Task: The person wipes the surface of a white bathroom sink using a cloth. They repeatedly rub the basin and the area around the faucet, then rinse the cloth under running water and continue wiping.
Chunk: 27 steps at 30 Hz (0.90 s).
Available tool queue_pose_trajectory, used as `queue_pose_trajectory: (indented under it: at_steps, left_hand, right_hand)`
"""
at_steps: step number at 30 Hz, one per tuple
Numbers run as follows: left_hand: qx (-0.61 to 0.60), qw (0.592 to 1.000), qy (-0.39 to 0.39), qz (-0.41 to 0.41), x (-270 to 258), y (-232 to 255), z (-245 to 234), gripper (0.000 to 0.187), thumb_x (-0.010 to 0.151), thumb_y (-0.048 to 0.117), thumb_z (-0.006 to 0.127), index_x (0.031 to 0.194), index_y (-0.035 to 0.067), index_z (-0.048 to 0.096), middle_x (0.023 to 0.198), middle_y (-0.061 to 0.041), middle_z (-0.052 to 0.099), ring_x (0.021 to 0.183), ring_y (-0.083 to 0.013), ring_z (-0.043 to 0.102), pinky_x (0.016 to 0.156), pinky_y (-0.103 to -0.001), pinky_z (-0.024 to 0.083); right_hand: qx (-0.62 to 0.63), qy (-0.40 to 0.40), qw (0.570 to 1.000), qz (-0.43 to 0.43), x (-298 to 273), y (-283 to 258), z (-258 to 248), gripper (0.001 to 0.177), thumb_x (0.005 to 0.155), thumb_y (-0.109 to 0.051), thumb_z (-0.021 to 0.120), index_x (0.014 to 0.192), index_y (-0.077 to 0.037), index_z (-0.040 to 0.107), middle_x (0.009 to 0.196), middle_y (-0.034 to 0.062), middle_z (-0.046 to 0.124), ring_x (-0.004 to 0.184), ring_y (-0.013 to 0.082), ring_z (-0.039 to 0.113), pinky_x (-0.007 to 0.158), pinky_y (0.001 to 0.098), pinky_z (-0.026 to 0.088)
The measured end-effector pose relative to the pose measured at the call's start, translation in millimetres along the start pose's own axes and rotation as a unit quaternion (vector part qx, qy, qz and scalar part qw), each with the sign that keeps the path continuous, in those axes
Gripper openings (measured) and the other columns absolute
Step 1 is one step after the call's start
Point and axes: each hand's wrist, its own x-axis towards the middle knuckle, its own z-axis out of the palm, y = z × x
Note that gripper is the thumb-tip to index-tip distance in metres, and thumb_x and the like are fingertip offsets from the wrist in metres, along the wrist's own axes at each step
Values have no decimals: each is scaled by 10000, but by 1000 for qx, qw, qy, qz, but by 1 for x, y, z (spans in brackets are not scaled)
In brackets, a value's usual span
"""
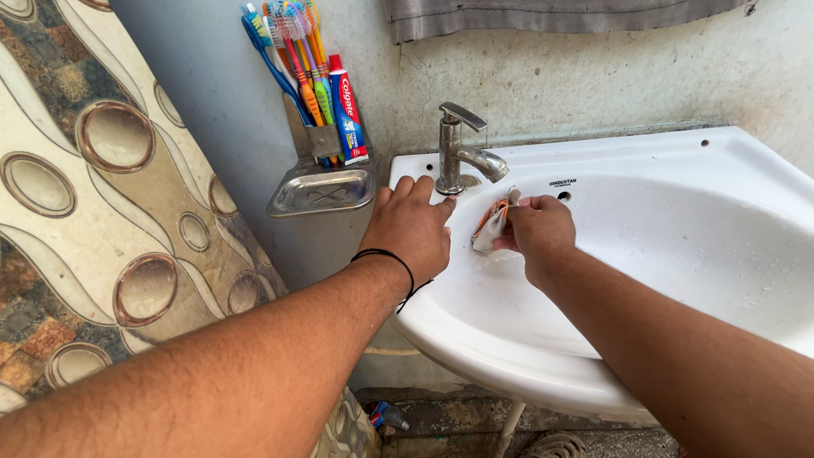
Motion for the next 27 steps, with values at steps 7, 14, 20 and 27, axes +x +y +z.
queue_pose_trajectory:
  at_steps: [7,14,20,27]
  left_hand:
    - [-28,999,-13,-22,-1,0,-3,440,896,240,674,1335,200,666,1278,-71,534,1282,-228,431,1100,-441,334]
    - [-20,999,-17,-23,-1,0,-3,446,914,253,659,1357,201,651,1256,-72,536,1263,-223,438,1094,-427,339]
    - [-22,1000,1,-18,-1,-2,-1,415,915,260,655,1324,191,679,1276,-71,541,1271,-231,438,1083,-440,342]
    - [-22,998,-39,-33,1,0,-1,388,876,269,678,1256,196,711,1285,-62,530,1275,-213,422,1095,-435,322]
  right_hand:
    - [18,-192,978,-77,-16,-3,6,219,871,29,686,1072,-18,611,952,85,705,909,174,744,902,284,609]
    - [-47,-112,991,-49,-8,8,-1,106,871,44,731,925,3,649,935,97,728,881,174,740,848,276,656]
    - [-38,-137,990,-14,0,16,-5,132,868,61,718,870,-23,616,927,95,728,864,183,745,831,285,648]
    - [-57,-273,956,-86,-10,7,3,98,879,20,727,864,-40,650,905,108,732,846,182,731,883,309,652]
